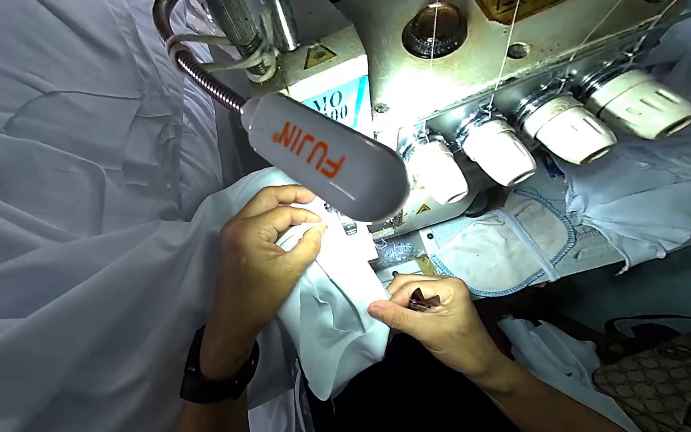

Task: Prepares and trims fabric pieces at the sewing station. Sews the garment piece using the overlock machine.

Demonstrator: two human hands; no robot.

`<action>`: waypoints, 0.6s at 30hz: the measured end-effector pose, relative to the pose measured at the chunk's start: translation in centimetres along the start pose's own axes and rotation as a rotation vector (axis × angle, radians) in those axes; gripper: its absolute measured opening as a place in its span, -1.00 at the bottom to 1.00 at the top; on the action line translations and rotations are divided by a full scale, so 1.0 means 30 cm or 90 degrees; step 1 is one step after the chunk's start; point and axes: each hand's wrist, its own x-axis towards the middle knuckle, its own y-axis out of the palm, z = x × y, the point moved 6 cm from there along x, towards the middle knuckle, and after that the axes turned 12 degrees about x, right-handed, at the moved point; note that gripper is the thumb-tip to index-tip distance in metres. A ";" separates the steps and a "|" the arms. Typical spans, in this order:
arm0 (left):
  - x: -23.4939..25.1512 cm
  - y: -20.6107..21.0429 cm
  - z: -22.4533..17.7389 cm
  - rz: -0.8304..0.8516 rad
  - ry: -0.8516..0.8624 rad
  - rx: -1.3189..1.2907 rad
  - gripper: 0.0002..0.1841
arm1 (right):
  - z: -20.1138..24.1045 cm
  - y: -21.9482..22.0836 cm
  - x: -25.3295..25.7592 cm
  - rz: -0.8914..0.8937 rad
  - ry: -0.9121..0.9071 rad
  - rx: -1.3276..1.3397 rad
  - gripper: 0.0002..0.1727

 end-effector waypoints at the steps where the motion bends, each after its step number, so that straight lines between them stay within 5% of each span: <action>1: 0.002 -0.001 -0.002 0.007 0.000 0.012 -0.97 | -0.002 0.001 0.000 -0.008 0.009 0.000 -0.68; 4: 0.001 0.000 -0.013 -0.007 -0.025 0.041 -0.97 | 0.002 0.011 -0.006 -0.039 0.028 0.020 -0.66; 10: 0.004 0.021 -0.068 -0.043 -0.029 0.128 -0.92 | 0.132 0.073 -0.037 0.096 -0.217 -0.169 -0.78; 18: 0.066 0.041 -0.052 -0.085 0.018 0.119 -0.94 | 0.151 0.108 0.042 0.042 -0.193 -0.187 -0.59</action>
